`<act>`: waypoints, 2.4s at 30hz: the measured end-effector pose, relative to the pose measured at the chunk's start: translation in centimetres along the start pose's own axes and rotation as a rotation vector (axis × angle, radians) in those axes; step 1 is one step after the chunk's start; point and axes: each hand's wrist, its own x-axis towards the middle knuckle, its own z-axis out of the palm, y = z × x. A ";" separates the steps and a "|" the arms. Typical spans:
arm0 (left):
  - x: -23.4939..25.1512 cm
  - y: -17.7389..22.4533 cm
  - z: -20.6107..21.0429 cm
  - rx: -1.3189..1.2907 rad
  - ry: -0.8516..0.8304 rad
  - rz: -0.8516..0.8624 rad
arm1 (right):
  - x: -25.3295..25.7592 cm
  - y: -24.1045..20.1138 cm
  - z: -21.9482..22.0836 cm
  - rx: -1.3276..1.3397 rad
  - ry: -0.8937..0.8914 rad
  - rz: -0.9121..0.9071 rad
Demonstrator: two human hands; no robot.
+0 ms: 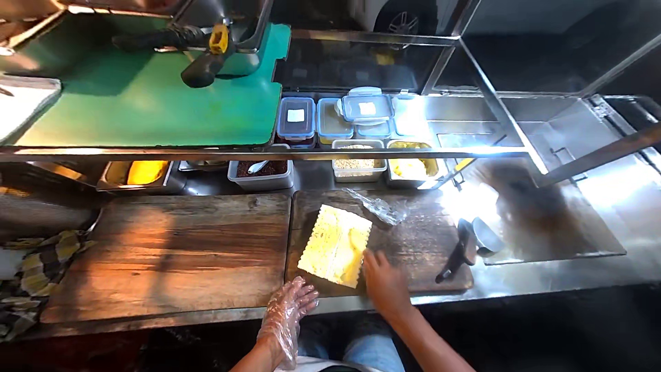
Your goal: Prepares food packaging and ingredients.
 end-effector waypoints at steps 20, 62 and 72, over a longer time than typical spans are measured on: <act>0.5 -0.6 1.6 0.045 0.112 0.054 | 4.9 1.5 -2.4 0.337 -0.332 -0.119; 3.5 1.2 -1.9 0.183 -0.182 -0.086 | 3.2 3.8 0.1 0.069 0.212 -0.012; 3.1 1.7 -2.2 0.230 -0.234 -0.074 | 3.2 0.9 -0.2 0.257 0.031 0.116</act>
